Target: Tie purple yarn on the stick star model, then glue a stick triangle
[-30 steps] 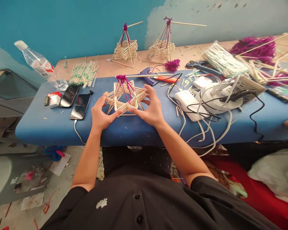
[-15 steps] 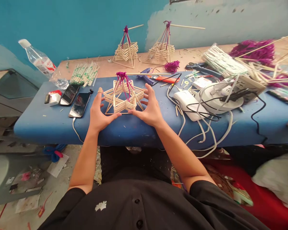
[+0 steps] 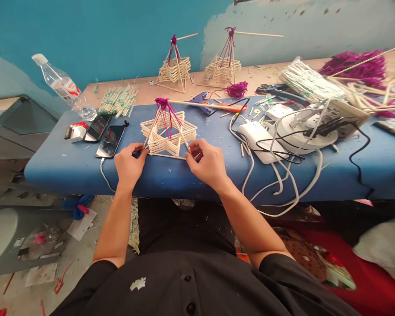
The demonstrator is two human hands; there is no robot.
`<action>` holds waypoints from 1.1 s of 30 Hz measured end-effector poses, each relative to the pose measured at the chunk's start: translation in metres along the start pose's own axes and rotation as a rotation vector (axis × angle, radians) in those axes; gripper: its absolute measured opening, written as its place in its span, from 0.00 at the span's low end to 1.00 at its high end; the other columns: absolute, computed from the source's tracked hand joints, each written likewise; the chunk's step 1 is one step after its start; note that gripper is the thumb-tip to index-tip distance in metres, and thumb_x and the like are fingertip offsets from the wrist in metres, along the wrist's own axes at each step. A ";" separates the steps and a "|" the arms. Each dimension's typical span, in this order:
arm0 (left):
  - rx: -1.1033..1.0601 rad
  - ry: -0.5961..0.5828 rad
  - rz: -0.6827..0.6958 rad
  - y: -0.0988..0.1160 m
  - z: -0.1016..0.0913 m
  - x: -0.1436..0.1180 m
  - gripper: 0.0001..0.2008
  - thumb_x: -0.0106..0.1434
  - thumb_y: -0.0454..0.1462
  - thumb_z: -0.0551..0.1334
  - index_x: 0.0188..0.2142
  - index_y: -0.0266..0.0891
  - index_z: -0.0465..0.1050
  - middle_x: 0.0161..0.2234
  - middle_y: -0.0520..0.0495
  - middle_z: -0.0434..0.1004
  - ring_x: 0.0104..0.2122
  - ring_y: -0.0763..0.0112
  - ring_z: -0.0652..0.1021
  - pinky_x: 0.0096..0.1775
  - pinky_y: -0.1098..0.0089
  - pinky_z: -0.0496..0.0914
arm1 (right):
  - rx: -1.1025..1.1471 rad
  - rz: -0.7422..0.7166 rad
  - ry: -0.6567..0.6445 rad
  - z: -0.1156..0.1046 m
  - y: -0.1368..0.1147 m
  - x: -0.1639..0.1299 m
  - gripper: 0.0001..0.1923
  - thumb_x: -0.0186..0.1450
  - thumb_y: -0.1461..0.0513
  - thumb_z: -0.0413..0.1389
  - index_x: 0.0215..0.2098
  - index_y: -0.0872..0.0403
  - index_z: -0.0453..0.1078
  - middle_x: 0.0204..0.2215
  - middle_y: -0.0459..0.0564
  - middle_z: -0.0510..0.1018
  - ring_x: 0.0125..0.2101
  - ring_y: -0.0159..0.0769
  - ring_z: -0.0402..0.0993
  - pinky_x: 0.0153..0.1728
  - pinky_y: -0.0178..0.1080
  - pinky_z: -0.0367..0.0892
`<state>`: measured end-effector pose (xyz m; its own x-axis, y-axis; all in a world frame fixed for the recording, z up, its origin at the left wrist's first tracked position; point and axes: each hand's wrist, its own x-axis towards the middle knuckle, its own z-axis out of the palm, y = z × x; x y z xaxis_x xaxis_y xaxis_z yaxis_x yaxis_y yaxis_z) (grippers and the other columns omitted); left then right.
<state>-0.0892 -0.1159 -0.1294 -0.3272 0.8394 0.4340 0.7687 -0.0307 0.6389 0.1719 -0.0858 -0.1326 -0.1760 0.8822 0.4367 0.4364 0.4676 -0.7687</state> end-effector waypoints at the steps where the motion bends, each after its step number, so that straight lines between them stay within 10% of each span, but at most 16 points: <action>1: -0.005 -0.018 0.010 0.000 -0.001 0.005 0.11 0.64 0.41 0.67 0.42 0.39 0.86 0.40 0.44 0.90 0.41 0.58 0.87 0.50 0.62 0.77 | 0.014 -0.016 -0.004 0.004 -0.003 -0.006 0.06 0.65 0.60 0.60 0.39 0.52 0.71 0.30 0.47 0.82 0.28 0.33 0.78 0.35 0.37 0.70; 10: -0.089 -0.293 0.128 0.001 0.000 0.074 0.12 0.56 0.39 0.65 0.34 0.38 0.87 0.34 0.49 0.89 0.38 0.61 0.85 0.40 0.70 0.73 | 0.071 -0.202 -0.018 0.011 -0.035 -0.049 0.08 0.72 0.60 0.58 0.37 0.52 0.78 0.29 0.45 0.84 0.25 0.27 0.77 0.31 0.31 0.70; 18: -0.223 -0.309 0.079 -0.003 0.017 0.118 0.14 0.54 0.34 0.69 0.41 0.37 0.88 0.38 0.46 0.89 0.38 0.61 0.85 0.42 0.68 0.77 | 0.031 -0.206 0.224 -0.029 -0.033 0.001 0.09 0.69 0.60 0.62 0.32 0.54 0.81 0.27 0.46 0.78 0.24 0.26 0.67 0.29 0.35 0.64; 23: -0.338 0.294 0.179 0.025 -0.001 0.065 0.12 0.68 0.34 0.62 0.43 0.41 0.85 0.40 0.47 0.88 0.38 0.68 0.84 0.41 0.69 0.76 | 0.008 -0.174 0.104 -0.027 -0.045 0.046 0.08 0.65 0.59 0.63 0.32 0.54 0.83 0.29 0.46 0.79 0.26 0.28 0.70 0.33 0.36 0.66; 28: -0.273 0.229 0.387 0.072 0.009 -0.004 0.08 0.68 0.40 0.71 0.45 0.41 0.86 0.39 0.48 0.89 0.36 0.67 0.81 0.38 0.68 0.74 | -0.027 -0.138 0.000 -0.019 -0.055 0.063 0.07 0.62 0.60 0.64 0.29 0.55 0.80 0.28 0.45 0.78 0.27 0.29 0.69 0.34 0.37 0.63; 33: -0.218 0.230 0.373 0.080 0.026 -0.003 0.10 0.67 0.39 0.73 0.48 0.43 0.87 0.38 0.49 0.90 0.36 0.65 0.80 0.43 0.65 0.77 | -0.064 -0.100 0.056 -0.014 -0.056 0.072 0.05 0.61 0.61 0.64 0.31 0.55 0.78 0.30 0.46 0.79 0.28 0.30 0.69 0.37 0.38 0.64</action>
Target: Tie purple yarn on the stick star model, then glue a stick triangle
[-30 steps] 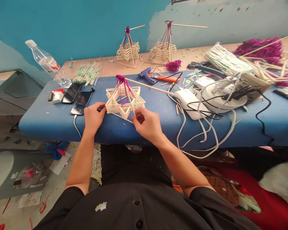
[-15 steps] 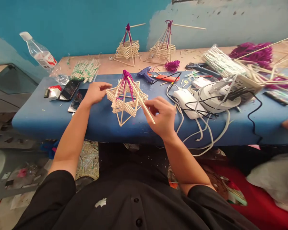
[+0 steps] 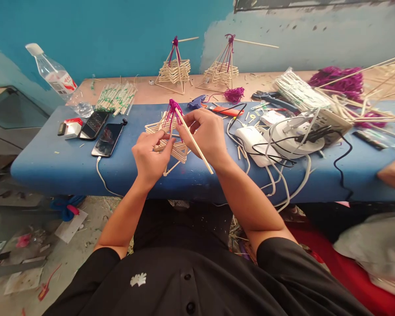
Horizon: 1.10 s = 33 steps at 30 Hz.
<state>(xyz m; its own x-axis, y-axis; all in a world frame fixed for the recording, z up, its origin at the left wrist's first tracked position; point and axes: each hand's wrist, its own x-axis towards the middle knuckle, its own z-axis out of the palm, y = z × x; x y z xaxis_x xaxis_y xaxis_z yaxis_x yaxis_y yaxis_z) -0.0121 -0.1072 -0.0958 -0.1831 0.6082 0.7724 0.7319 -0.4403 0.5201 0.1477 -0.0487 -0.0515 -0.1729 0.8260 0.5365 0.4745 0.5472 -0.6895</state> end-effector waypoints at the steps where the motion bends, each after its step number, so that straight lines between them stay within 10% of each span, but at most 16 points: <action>1: 0.004 -0.002 -0.002 -0.002 0.001 0.002 0.10 0.67 0.39 0.72 0.47 0.43 0.87 0.38 0.49 0.90 0.36 0.64 0.80 0.44 0.64 0.77 | 0.006 -0.007 -0.003 0.000 0.001 0.002 0.05 0.61 0.61 0.63 0.30 0.55 0.78 0.29 0.47 0.79 0.28 0.30 0.69 0.37 0.38 0.64; 18: -0.042 -0.091 0.030 -0.015 -0.002 0.021 0.06 0.68 0.35 0.70 0.43 0.43 0.86 0.38 0.49 0.88 0.37 0.65 0.80 0.46 0.62 0.75 | 0.274 0.131 -0.131 -0.004 -0.001 0.009 0.04 0.61 0.66 0.62 0.29 0.56 0.71 0.25 0.43 0.77 0.25 0.25 0.68 0.29 0.34 0.63; 33: -0.087 -0.108 -0.005 -0.021 -0.007 0.025 0.06 0.67 0.41 0.70 0.37 0.43 0.85 0.32 0.50 0.85 0.34 0.68 0.79 0.41 0.67 0.76 | 0.019 0.012 -0.076 0.000 -0.008 0.013 0.06 0.62 0.62 0.64 0.28 0.56 0.77 0.23 0.44 0.78 0.25 0.27 0.67 0.34 0.36 0.60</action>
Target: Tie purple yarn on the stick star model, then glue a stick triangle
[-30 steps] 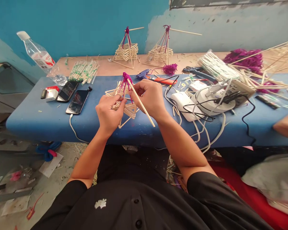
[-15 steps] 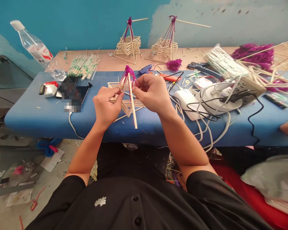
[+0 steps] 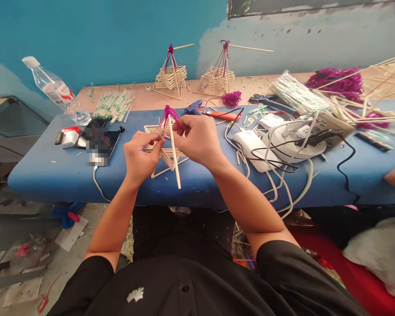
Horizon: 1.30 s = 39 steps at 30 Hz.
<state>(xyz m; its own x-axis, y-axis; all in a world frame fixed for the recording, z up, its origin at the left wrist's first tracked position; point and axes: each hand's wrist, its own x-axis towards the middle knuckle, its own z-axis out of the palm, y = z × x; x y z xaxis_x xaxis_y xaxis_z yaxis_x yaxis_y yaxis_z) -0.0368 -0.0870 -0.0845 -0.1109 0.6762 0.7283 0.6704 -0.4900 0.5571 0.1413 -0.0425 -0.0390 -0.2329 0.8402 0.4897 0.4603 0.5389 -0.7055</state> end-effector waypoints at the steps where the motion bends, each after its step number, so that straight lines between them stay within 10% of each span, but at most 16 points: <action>1: -0.006 0.008 0.006 0.000 0.000 0.000 0.05 0.67 0.40 0.70 0.37 0.43 0.85 0.32 0.50 0.85 0.34 0.68 0.79 0.41 0.67 0.76 | -0.016 -0.007 -0.001 0.000 0.000 0.000 0.05 0.62 0.63 0.64 0.28 0.56 0.77 0.23 0.44 0.78 0.25 0.27 0.67 0.34 0.36 0.59; 19: -0.017 -0.039 -0.058 0.000 -0.001 0.004 0.11 0.68 0.40 0.68 0.47 0.45 0.87 0.35 0.50 0.85 0.35 0.67 0.79 0.44 0.65 0.76 | -0.042 -0.018 -0.016 -0.008 0.002 0.003 0.10 0.66 0.62 0.63 0.27 0.56 0.76 0.21 0.44 0.73 0.24 0.26 0.60 0.33 0.38 0.57; 30: -0.033 -0.148 0.049 0.003 -0.004 0.013 0.08 0.70 0.36 0.63 0.36 0.43 0.81 0.33 0.48 0.81 0.36 0.67 0.79 0.44 0.66 0.74 | -0.221 -0.264 -0.010 -0.017 -0.001 0.006 0.07 0.69 0.64 0.55 0.32 0.54 0.70 0.32 0.50 0.75 0.35 0.33 0.69 0.40 0.42 0.65; 39: -0.090 -0.158 0.075 -0.002 -0.005 0.015 0.11 0.69 0.33 0.63 0.45 0.42 0.85 0.35 0.51 0.82 0.36 0.71 0.78 0.43 0.70 0.73 | -0.085 -0.421 0.003 -0.020 0.003 0.018 0.07 0.66 0.68 0.60 0.34 0.49 0.70 0.49 0.55 0.76 0.50 0.42 0.73 0.56 0.51 0.74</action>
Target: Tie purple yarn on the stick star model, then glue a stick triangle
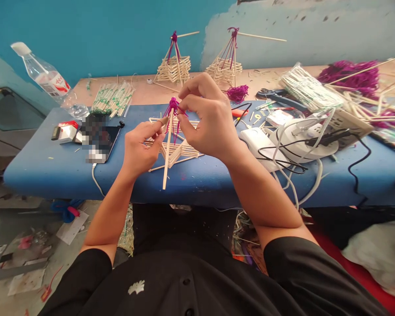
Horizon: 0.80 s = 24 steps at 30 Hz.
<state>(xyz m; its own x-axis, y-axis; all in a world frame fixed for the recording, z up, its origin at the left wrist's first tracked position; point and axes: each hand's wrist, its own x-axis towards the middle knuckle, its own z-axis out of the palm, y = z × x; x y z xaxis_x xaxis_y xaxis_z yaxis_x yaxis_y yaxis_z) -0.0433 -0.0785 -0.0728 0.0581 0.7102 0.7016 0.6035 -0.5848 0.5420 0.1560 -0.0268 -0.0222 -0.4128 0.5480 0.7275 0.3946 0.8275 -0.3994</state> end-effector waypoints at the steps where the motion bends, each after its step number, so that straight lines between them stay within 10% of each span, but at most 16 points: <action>1: 0.002 0.000 0.007 -0.001 0.000 0.000 0.12 0.69 0.32 0.63 0.45 0.42 0.85 0.35 0.50 0.82 0.36 0.71 0.78 0.43 0.69 0.73 | 0.015 0.013 -0.011 0.000 0.001 0.000 0.07 0.66 0.68 0.60 0.34 0.49 0.70 0.50 0.55 0.76 0.50 0.42 0.73 0.57 0.51 0.75; 13: 0.024 -0.026 0.022 -0.002 -0.003 0.002 0.18 0.70 0.32 0.64 0.56 0.44 0.85 0.36 0.51 0.84 0.38 0.69 0.77 0.46 0.66 0.73 | 0.029 0.068 0.010 -0.008 0.001 0.005 0.07 0.64 0.66 0.62 0.30 0.49 0.70 0.51 0.55 0.77 0.49 0.43 0.75 0.56 0.53 0.76; 24: 0.068 -0.058 0.020 0.001 -0.006 0.003 0.12 0.70 0.33 0.63 0.46 0.44 0.85 0.35 0.49 0.83 0.38 0.66 0.77 0.46 0.65 0.72 | 0.116 0.103 0.000 -0.001 0.008 0.011 0.09 0.68 0.64 0.61 0.32 0.49 0.68 0.51 0.56 0.77 0.50 0.43 0.73 0.54 0.52 0.77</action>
<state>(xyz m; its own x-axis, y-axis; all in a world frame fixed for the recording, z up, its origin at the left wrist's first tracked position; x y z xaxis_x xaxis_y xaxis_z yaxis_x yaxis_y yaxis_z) -0.0475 -0.0792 -0.0676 0.1156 0.7212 0.6830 0.6543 -0.5726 0.4939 0.1551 -0.0144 -0.0166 -0.3752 0.6305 0.6795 0.3370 0.7757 -0.5336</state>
